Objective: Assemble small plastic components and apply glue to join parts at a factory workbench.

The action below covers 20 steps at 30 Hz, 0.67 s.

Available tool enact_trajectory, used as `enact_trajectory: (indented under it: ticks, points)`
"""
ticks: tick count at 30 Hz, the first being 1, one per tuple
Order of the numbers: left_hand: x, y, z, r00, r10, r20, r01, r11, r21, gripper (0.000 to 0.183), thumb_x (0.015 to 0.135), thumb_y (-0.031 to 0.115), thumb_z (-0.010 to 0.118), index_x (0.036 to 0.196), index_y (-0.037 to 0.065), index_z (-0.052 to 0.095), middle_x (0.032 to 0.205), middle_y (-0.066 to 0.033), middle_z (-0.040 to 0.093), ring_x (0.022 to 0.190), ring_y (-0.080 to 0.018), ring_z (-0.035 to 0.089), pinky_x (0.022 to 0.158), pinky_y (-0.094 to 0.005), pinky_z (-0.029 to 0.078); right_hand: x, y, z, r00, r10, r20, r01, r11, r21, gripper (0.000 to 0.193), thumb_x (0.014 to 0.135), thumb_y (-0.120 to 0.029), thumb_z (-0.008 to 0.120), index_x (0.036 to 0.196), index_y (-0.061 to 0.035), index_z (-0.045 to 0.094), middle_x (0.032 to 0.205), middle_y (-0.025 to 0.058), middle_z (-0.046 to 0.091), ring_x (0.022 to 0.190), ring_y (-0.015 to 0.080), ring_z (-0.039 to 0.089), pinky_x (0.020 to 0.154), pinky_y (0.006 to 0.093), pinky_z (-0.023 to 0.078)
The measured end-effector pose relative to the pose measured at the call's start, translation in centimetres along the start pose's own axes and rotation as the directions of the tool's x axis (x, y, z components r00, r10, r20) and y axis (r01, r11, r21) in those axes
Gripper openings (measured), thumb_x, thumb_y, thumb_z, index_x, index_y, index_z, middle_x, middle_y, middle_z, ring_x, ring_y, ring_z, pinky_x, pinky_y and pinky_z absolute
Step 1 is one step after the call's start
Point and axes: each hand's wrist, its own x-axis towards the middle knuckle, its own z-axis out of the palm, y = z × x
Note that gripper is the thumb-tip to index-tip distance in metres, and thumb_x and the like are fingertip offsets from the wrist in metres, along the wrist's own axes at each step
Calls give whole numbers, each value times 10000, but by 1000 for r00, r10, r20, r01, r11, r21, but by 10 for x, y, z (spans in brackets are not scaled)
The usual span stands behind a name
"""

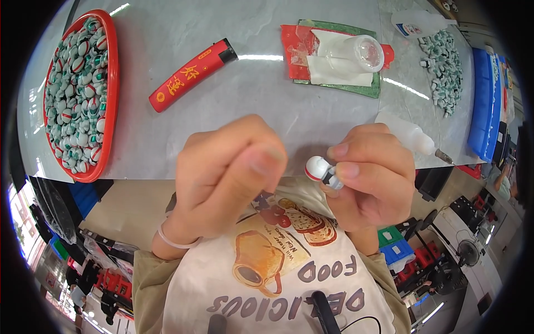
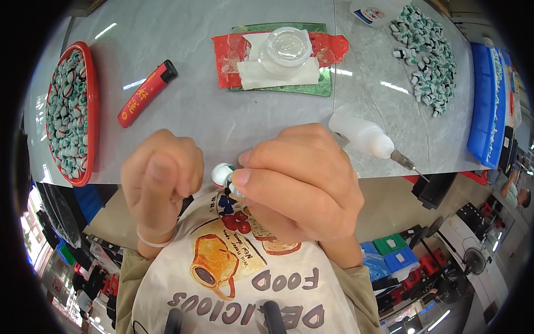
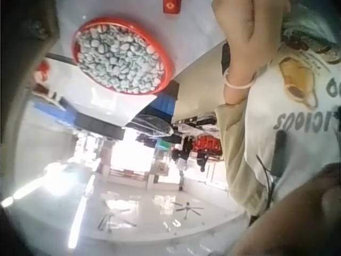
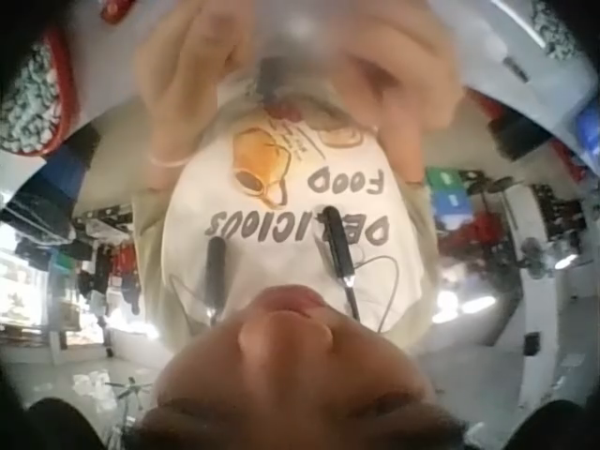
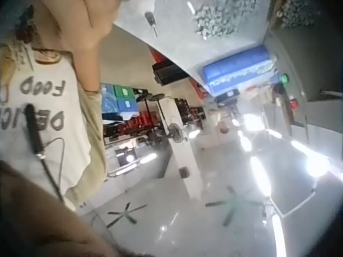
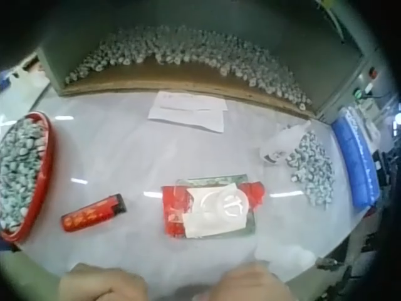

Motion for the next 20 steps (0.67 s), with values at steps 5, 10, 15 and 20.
enact_trajectory:
  ticks: [5,10,15,20]
  points:
    - [7,-8,20,972,159,-175,-150,987,65,194,891,174,539,821,-7,526,713,-18,520,616,-74,469,511,-210,373,0,0,0,1000,6,-3,-6,1000,4,240,599,38,687,819,-23,615,760,97,602,571,182,545,496,268,423]
    - [11,3,8,988,-21,150,-32,940,339,417,837,394,591,930,-9,536,811,-50,545,639,-77,485,550,-189,362,0,-2,-2,998,-30,46,32,999,-42,267,581,-2,711,830,-18,618,771,93,600,580,183,551,506,267,427]
    - [9,-3,8,988,41,148,-108,873,477,384,875,371,537,929,-9,545,800,-39,554,625,-66,486,532,-193,366,-3,2,2,993,-101,65,107,988,-111,277,561,-38,723,819,-15,625,796,88,601,593,183,558,516,269,433]
    - [6,-4,5,990,-38,137,-5,954,299,382,894,361,511,979,-11,540,810,-50,564,635,-108,515,543,-211,394,-3,2,1,984,-150,93,161,978,-131,284,588,-68,713,858,-16,643,824,96,609,615,183,568,522,289,446]
